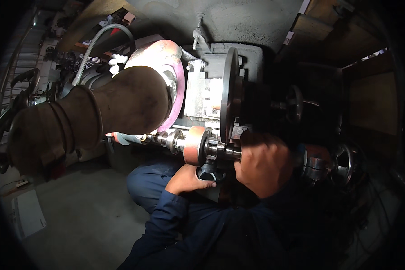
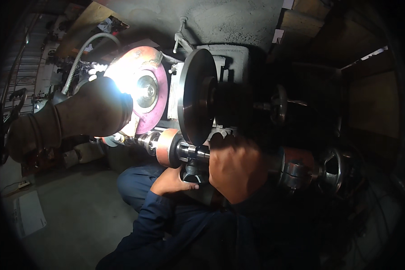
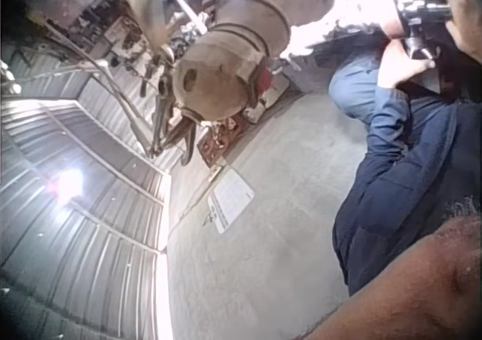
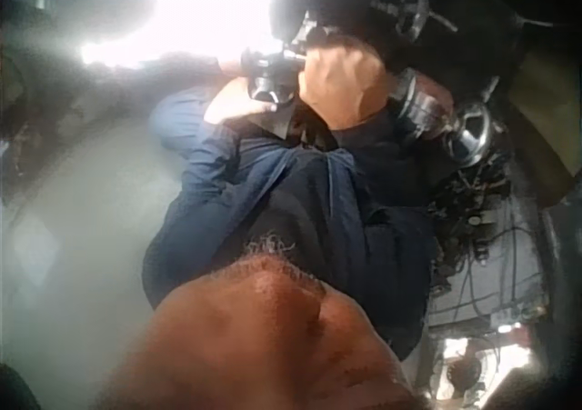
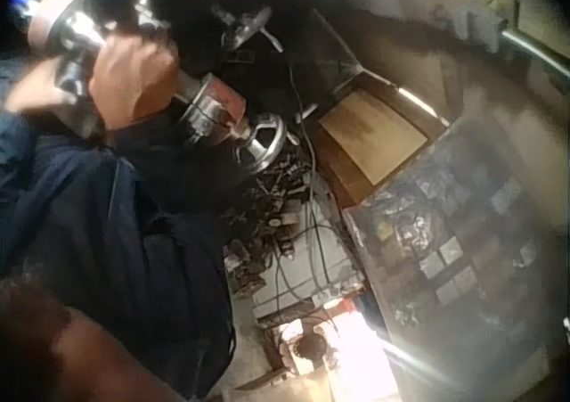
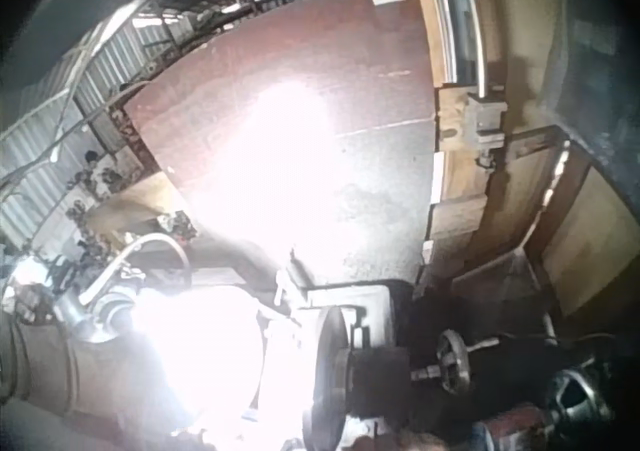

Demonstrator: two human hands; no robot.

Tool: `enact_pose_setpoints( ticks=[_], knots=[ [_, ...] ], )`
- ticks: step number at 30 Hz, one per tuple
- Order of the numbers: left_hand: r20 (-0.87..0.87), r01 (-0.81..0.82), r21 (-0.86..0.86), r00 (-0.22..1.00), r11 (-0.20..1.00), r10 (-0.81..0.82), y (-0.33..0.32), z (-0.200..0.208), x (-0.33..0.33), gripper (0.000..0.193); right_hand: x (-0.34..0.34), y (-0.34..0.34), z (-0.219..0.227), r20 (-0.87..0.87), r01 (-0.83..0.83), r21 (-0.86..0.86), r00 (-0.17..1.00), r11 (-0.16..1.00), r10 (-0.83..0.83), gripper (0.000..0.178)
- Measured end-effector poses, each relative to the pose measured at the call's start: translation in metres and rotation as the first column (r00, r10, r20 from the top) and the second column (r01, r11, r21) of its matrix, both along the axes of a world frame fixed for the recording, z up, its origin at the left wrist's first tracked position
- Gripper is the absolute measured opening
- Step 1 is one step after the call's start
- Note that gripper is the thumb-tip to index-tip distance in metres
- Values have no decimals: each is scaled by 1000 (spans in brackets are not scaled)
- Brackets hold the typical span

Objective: The person places a camshaft into a grinding machine, uses a dial indicator to check the alignment, and then grinds the camshaft lobes using the grinding wheel.

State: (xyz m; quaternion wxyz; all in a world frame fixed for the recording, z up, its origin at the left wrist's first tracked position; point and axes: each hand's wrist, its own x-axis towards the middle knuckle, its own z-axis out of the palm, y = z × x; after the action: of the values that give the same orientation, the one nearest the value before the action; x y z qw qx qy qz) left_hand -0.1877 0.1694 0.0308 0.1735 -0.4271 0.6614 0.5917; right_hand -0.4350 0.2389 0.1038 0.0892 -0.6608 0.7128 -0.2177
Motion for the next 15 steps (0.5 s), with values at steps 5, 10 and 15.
enact_pose_setpoints(
  ticks=[5,10,15],
  knots=[
    [7,84,50,996,995,-84,-6,1,1,94,3,-3,2,62,18,71,998,997,-23,28],
    [-79,22,-419,995,908,-60,-12,18,15,51,-1,-4,15,23,76,149,997,986,-80,39],
    [-117,-155,-983,944,-102,-308,-26,74,7,33,9,0,-6,2,57,154,998,986,-58,43]
  ],
)
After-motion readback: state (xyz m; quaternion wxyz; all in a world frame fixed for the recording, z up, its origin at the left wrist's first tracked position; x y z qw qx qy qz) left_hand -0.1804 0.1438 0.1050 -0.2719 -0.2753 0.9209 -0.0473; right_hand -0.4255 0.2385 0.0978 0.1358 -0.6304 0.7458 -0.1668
